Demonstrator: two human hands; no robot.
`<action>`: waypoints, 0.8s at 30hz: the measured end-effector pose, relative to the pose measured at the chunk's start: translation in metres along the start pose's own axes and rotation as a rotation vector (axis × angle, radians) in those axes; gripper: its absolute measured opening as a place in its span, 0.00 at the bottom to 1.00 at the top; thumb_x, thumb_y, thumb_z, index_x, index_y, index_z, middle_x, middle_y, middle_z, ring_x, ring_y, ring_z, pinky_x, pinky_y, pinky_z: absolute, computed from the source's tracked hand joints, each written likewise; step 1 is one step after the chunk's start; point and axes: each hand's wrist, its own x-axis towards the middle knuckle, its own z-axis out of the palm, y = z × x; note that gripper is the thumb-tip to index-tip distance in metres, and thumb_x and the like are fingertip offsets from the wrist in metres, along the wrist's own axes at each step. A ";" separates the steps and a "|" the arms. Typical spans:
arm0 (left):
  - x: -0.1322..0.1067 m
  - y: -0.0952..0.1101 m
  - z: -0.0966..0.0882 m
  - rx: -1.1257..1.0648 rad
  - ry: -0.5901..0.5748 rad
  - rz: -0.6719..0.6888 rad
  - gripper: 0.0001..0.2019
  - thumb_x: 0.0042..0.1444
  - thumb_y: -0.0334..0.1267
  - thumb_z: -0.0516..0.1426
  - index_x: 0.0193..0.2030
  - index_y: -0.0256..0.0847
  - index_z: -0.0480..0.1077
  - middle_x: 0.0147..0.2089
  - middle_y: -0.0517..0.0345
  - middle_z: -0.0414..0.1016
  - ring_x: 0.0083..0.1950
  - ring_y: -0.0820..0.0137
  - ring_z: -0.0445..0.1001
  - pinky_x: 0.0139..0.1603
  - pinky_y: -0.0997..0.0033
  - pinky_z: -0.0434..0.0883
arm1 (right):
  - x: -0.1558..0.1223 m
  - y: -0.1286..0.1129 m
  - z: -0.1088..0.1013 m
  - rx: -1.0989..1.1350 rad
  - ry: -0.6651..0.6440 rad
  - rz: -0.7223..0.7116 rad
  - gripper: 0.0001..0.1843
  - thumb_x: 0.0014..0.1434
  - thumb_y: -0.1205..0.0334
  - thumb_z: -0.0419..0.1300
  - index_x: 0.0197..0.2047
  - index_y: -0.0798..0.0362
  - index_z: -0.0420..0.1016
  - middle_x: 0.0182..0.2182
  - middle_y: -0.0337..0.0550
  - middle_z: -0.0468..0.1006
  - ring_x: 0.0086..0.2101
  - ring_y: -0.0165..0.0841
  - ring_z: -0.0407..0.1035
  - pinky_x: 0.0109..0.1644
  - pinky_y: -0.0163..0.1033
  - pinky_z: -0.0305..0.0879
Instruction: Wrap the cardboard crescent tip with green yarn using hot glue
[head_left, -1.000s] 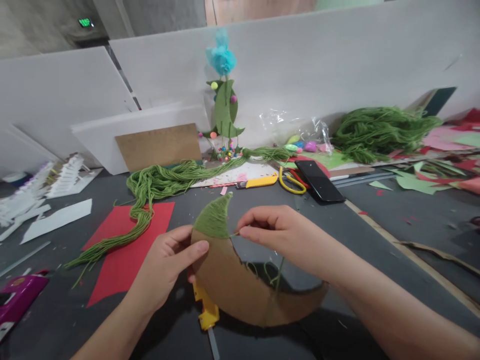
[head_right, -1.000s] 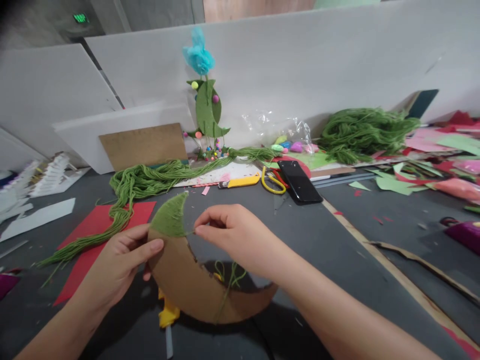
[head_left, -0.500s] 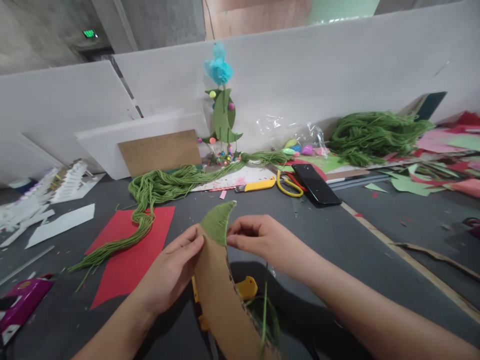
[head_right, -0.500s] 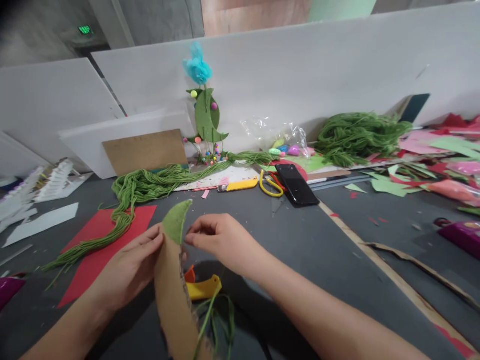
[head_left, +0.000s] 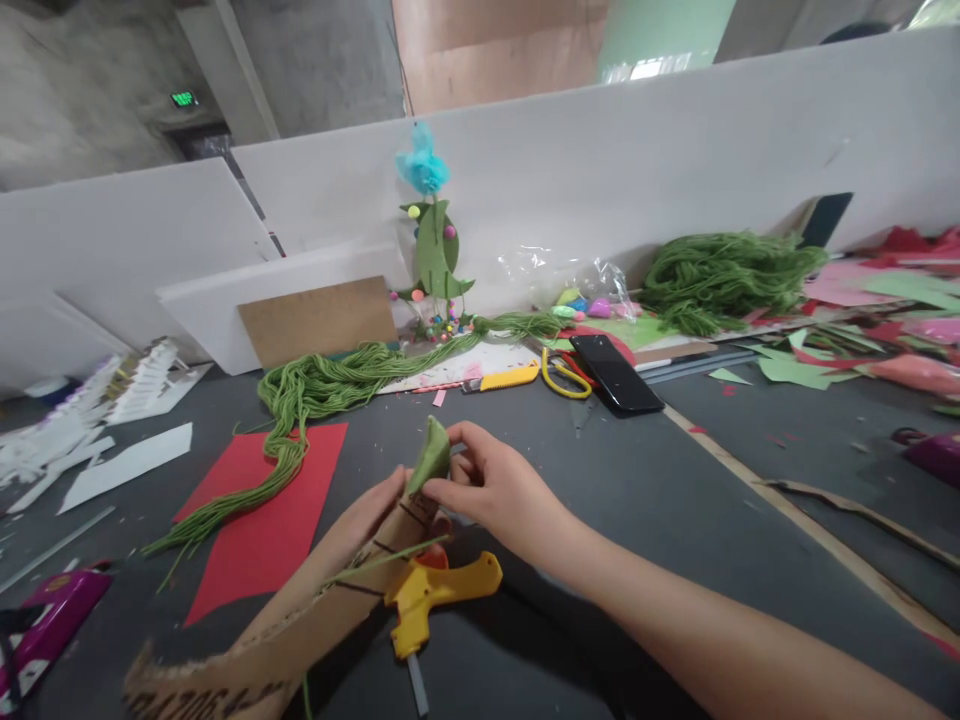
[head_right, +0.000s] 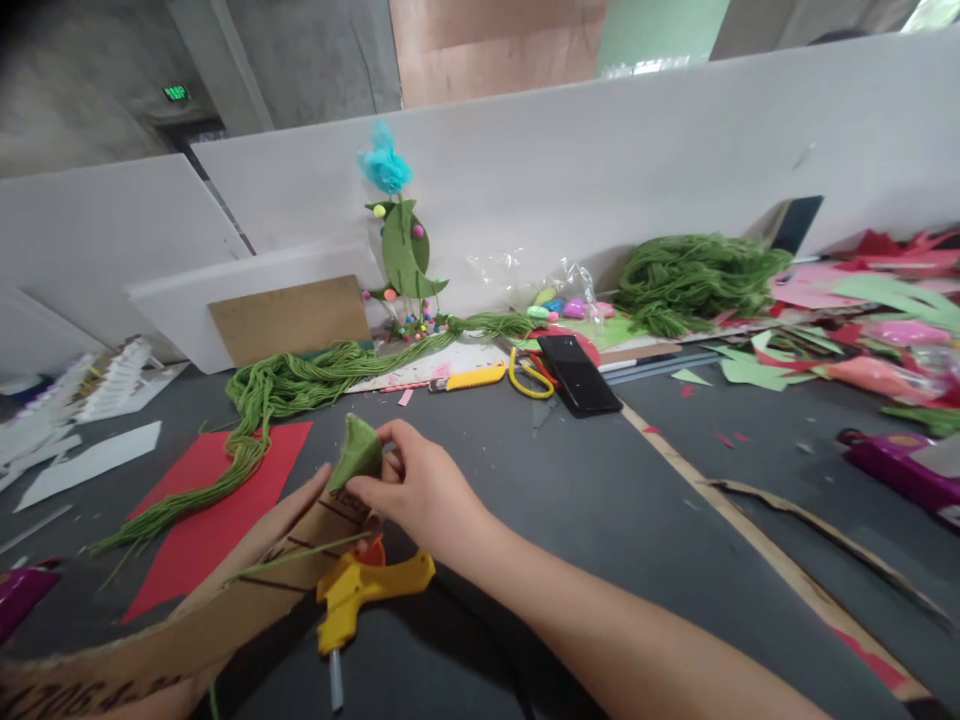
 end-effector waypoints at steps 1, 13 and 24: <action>-0.001 0.000 0.000 -0.023 -0.024 -0.001 0.20 0.48 0.54 0.58 0.37 0.38 0.74 0.28 0.55 0.76 0.32 0.64 0.76 0.35 0.68 0.71 | 0.000 0.000 0.000 -0.022 0.012 0.015 0.10 0.51 0.65 0.60 0.36 0.52 0.63 0.16 0.25 0.55 0.20 0.23 0.52 0.23 0.30 0.51; -0.008 0.006 0.000 -0.025 0.073 0.061 0.10 0.51 0.40 0.56 0.36 0.38 0.75 0.35 0.52 0.79 0.38 0.62 0.76 0.40 0.66 0.70 | -0.006 -0.001 0.003 -0.187 -0.050 0.000 0.22 0.51 0.65 0.58 0.50 0.53 0.61 0.17 0.26 0.58 0.20 0.25 0.55 0.23 0.30 0.52; -0.022 0.036 -0.022 0.007 0.377 0.007 0.13 0.47 0.44 0.59 0.32 0.36 0.77 0.33 0.54 0.78 0.32 0.69 0.75 0.36 0.74 0.71 | 0.038 0.030 -0.072 -1.194 0.291 0.139 0.14 0.56 0.67 0.52 0.45 0.55 0.71 0.35 0.50 0.79 0.35 0.40 0.72 0.30 0.37 0.57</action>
